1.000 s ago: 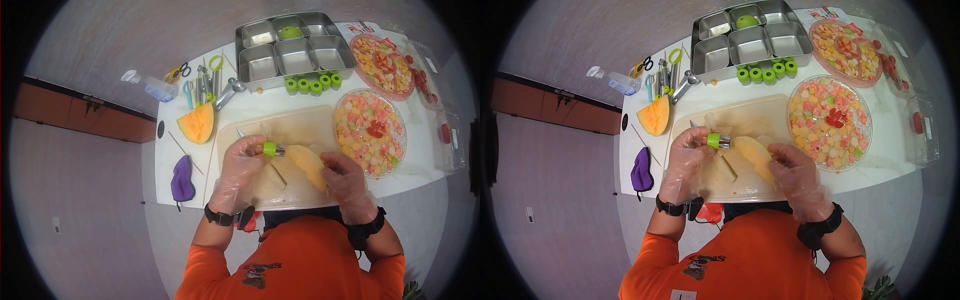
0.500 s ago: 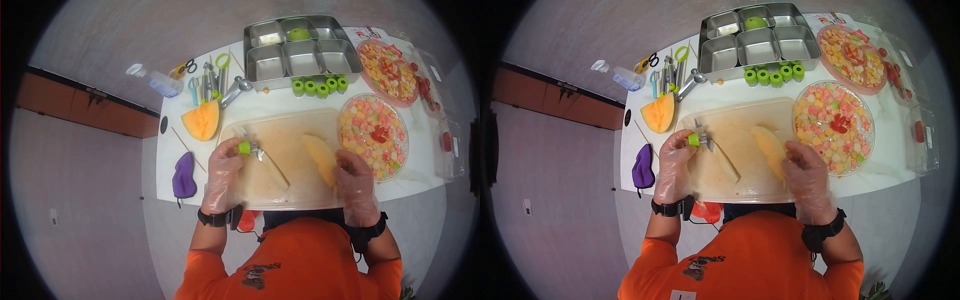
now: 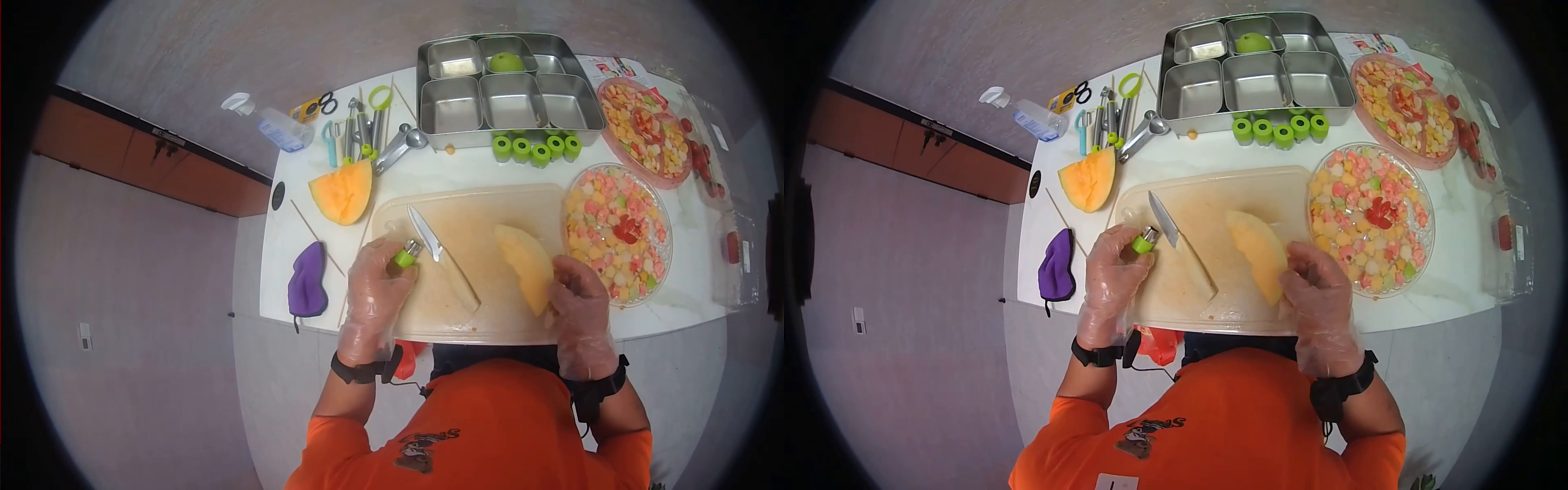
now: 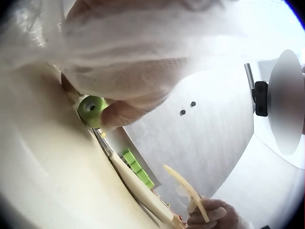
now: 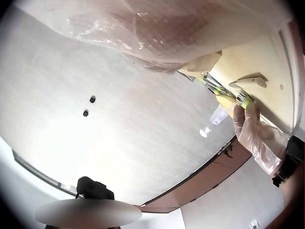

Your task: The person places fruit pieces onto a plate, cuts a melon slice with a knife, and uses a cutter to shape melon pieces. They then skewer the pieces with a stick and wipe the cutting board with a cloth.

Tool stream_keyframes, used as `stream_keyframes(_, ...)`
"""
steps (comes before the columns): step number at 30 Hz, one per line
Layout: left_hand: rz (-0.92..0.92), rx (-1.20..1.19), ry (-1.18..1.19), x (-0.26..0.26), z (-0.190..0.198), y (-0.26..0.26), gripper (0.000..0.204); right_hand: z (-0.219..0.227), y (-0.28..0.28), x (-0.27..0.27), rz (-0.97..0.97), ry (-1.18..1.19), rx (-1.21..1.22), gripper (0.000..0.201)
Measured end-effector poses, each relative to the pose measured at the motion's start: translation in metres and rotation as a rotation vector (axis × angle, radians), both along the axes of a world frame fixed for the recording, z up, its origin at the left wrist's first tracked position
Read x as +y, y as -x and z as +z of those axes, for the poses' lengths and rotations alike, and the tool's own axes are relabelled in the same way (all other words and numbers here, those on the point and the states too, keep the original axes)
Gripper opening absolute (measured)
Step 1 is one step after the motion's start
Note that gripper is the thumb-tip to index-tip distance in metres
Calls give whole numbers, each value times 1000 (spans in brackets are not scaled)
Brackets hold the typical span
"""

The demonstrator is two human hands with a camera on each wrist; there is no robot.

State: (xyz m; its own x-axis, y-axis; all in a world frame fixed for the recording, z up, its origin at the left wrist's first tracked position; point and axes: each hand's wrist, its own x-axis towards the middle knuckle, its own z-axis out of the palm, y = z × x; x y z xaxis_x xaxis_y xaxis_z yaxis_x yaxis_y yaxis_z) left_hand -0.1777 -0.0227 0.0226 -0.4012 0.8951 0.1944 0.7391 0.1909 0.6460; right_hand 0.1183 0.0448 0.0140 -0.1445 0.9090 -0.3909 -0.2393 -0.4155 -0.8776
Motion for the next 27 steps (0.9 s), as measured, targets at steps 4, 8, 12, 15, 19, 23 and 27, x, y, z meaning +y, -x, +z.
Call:
stream_keyframes(4,17,-95,-37,-3,-5,2,39,8,4,-6,24,-5,-28,39)
stream_keyframes(8,-13,81,-117,-11,0,4,35,8,-3,-13,13,-438,-143,35)
stream_keyframes(12,-73,-336,-290,-24,22,-31,24,32,-12,-7,140,-1138,-702,32)
stream_keyframes(15,-70,-1312,234,-34,56,-80,36,40,-3,-11,168,-1306,-659,31)
stream_keyframes(19,-278,-1510,164,-22,36,-111,35,47,3,-16,258,-1400,-730,28)
stream_keyframes(23,-237,-1527,222,-18,30,-116,32,47,0,-16,381,-1432,-726,24)
stream_keyframes(27,-191,-1508,255,-17,29,-114,30,41,2,-18,377,-1407,-742,24)
